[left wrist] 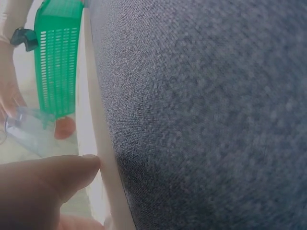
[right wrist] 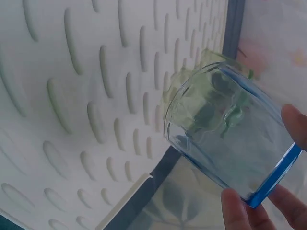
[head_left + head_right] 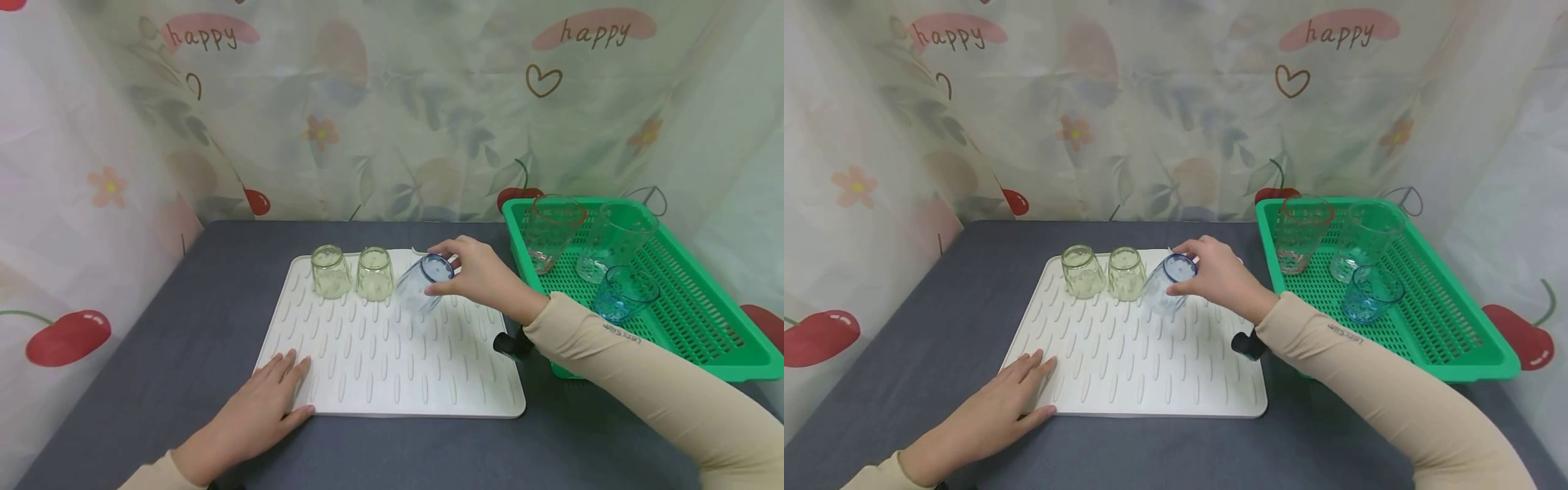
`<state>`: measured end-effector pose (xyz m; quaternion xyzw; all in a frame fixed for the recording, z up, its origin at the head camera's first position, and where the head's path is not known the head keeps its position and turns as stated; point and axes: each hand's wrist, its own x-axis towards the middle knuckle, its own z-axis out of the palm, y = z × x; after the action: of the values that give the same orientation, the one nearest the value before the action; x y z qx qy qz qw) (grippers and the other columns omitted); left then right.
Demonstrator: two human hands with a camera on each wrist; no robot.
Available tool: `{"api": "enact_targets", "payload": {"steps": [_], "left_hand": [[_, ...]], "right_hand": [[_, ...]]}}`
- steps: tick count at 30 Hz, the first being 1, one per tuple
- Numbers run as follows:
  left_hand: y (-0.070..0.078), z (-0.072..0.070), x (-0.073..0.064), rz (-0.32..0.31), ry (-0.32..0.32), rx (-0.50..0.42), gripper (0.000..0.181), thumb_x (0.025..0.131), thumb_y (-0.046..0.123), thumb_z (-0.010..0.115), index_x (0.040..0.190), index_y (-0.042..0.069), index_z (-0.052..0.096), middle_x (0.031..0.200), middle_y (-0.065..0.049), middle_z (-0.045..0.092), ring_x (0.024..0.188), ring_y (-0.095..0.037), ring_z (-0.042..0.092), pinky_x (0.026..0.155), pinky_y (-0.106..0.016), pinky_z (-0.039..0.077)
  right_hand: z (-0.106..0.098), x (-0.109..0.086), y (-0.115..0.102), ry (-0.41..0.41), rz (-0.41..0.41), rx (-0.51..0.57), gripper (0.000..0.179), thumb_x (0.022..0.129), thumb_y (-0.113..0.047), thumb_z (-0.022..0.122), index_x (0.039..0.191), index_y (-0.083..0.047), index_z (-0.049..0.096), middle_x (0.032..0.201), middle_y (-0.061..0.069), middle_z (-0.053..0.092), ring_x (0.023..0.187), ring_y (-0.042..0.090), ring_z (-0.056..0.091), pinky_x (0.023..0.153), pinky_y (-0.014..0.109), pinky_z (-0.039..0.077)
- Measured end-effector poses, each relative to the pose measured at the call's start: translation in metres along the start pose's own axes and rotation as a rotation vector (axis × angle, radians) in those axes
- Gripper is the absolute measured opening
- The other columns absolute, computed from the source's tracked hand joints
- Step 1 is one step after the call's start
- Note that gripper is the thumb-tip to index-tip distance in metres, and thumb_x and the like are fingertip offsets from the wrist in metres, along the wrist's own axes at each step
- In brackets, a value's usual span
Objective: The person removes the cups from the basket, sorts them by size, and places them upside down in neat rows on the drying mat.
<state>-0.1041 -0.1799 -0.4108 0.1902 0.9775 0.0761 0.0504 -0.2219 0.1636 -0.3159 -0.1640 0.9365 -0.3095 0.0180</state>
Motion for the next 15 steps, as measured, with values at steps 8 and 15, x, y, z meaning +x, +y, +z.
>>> {"api": "enact_targets", "payload": {"steps": [8, 15], "left_hand": [[0.000, 0.000, -0.001, -0.005, -0.002, -0.006, 0.071, 0.088, 0.043, 0.067, 0.142, 0.002, 0.046, 0.146, -0.028, 0.040, 0.136, -0.047, 0.036, 0.106, -0.060, 0.034], [0.000, 0.000, 0.001, -0.010, -0.014, -0.010, 0.073, 0.088, 0.045, 0.067, 0.143, 0.002, 0.044, 0.147, -0.027, 0.039, 0.137, -0.046, 0.035, 0.107, -0.060, 0.033]], "right_hand": [[0.003, 0.019, 0.002, 0.030, 0.017, -0.032, 0.065, 0.073, -0.030, 0.086, 0.129, -0.009, 0.060, 0.114, 0.011, 0.059, 0.094, 0.026, 0.055, 0.077, 0.036, 0.050], [0.009, 0.035, 0.006, 0.036, 0.070, -0.029, 0.065, 0.074, -0.031, 0.085, 0.130, -0.009, 0.060, 0.121, 0.011, 0.059, 0.101, 0.026, 0.055, 0.085, 0.039, 0.050]]}}
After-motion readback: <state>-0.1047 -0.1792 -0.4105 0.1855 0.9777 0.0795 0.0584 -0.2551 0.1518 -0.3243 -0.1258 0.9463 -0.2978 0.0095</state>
